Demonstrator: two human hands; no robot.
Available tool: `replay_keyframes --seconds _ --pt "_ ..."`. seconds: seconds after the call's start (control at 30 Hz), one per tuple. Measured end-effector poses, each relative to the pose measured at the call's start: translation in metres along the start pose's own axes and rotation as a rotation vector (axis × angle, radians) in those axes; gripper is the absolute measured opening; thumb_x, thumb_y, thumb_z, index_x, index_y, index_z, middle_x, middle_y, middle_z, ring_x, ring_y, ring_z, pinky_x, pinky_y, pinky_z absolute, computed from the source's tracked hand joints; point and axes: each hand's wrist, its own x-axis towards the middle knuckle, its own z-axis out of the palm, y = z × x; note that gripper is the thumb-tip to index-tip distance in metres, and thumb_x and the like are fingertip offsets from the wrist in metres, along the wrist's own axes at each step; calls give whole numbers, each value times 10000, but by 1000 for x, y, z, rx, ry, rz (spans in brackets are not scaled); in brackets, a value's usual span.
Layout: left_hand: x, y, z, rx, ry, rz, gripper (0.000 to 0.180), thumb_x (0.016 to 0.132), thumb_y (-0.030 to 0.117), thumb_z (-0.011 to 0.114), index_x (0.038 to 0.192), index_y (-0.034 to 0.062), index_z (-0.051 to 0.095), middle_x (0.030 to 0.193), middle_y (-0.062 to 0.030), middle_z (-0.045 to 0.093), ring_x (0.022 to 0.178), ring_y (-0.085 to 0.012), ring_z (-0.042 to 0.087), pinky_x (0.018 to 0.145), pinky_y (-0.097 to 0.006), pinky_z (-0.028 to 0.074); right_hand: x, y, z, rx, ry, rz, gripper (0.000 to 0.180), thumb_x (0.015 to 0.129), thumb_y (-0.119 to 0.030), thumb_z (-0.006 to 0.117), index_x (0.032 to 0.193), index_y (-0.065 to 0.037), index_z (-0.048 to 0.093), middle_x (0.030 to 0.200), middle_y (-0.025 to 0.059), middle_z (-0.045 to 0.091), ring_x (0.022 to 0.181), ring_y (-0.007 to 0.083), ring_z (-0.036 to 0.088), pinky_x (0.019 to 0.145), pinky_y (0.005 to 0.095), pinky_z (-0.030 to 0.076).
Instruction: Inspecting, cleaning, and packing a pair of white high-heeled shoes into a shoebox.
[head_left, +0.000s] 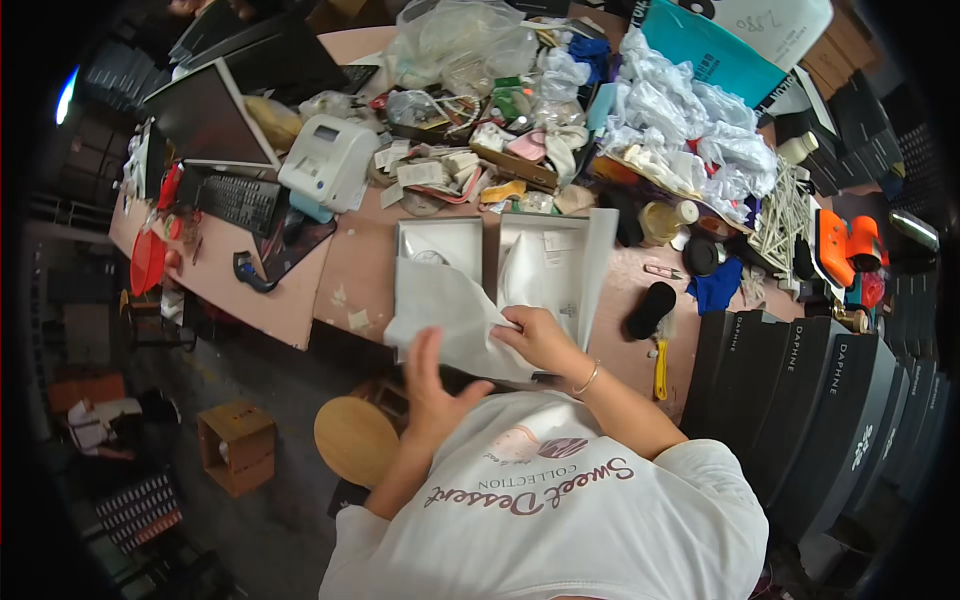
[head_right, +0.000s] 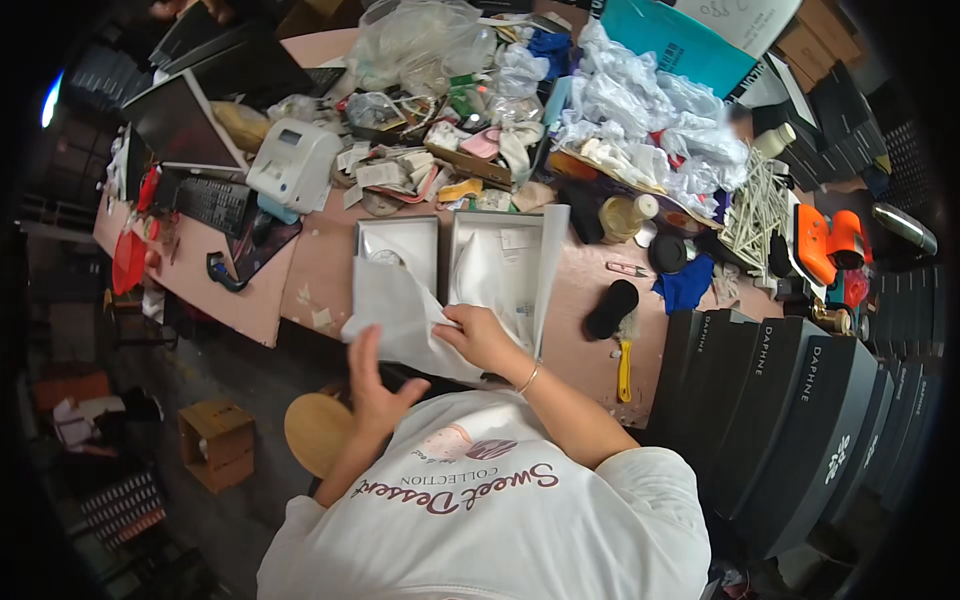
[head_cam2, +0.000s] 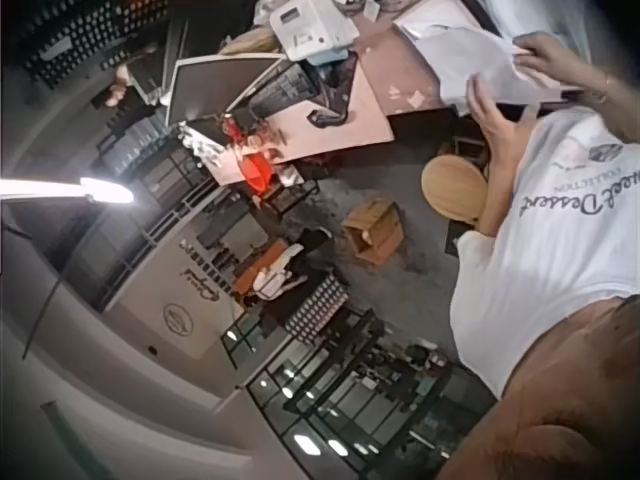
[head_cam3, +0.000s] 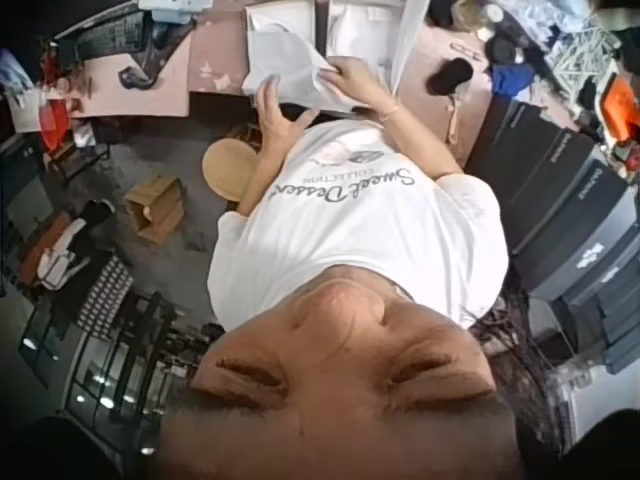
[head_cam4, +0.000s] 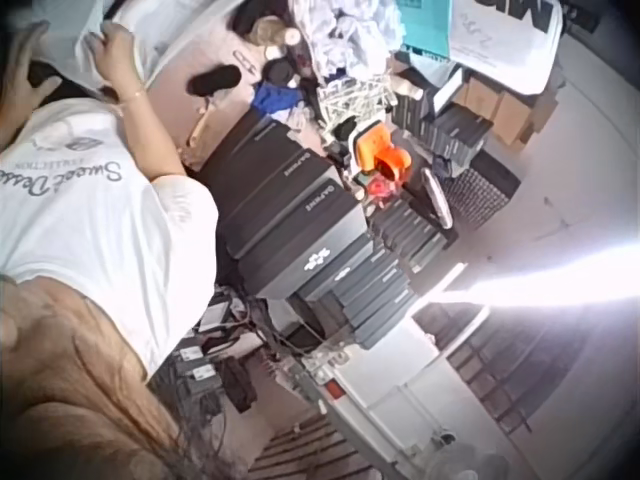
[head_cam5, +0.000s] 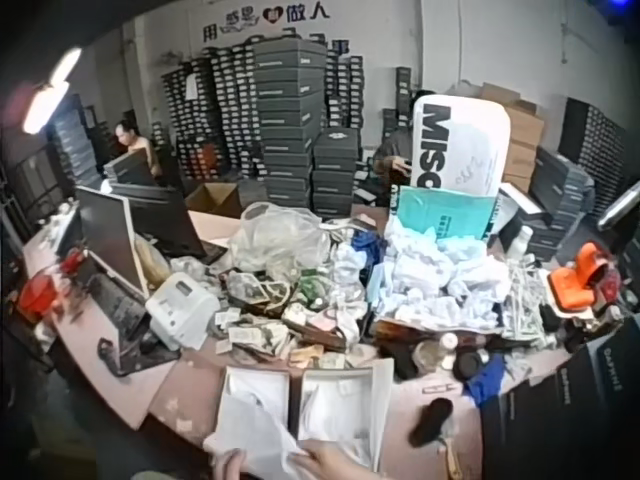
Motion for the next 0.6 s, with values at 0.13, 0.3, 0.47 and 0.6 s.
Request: replay_keyframes --seconds 0.13,0.3,0.47,0.6 --pt "-49 -30 37 -127 92 -186 703 700 125 676 1311 -7 355 1331 -255 342 1200 -408 380 990 -446 329 -8 -31 56 296 -242 58 282 842 -237 640 760 23 572 568 92 451 527 112 339 496 295 364" --pt "-106 -101 7 -118 164 -347 463 756 -4 546 1212 -20 466 1207 -202 504 1068 -349 525 902 -388 428 10 -52 76 190 -378 -35 335 810 -292 672 765 22 564 581 80 443 558 139 361 524 305 360" --pt "-122 -132 -38 -940 621 -860 273 876 35 479 1145 22 526 1037 -87 605 944 -177 592 722 -294 525 46 -41 46 -429 -125 -402 642 629 -390 782 1102 -40 524 1160 197 501 1002 373 524 893 407 418" --pt "-66 -134 -84 -687 419 -579 200 852 20 467 1010 6 589 976 -115 612 808 -204 610 730 -278 487 77 -2 59 -598 -200 -68 624 630 -319 780 1146 -49 556 1306 248 403 1086 388 504 901 430 435"
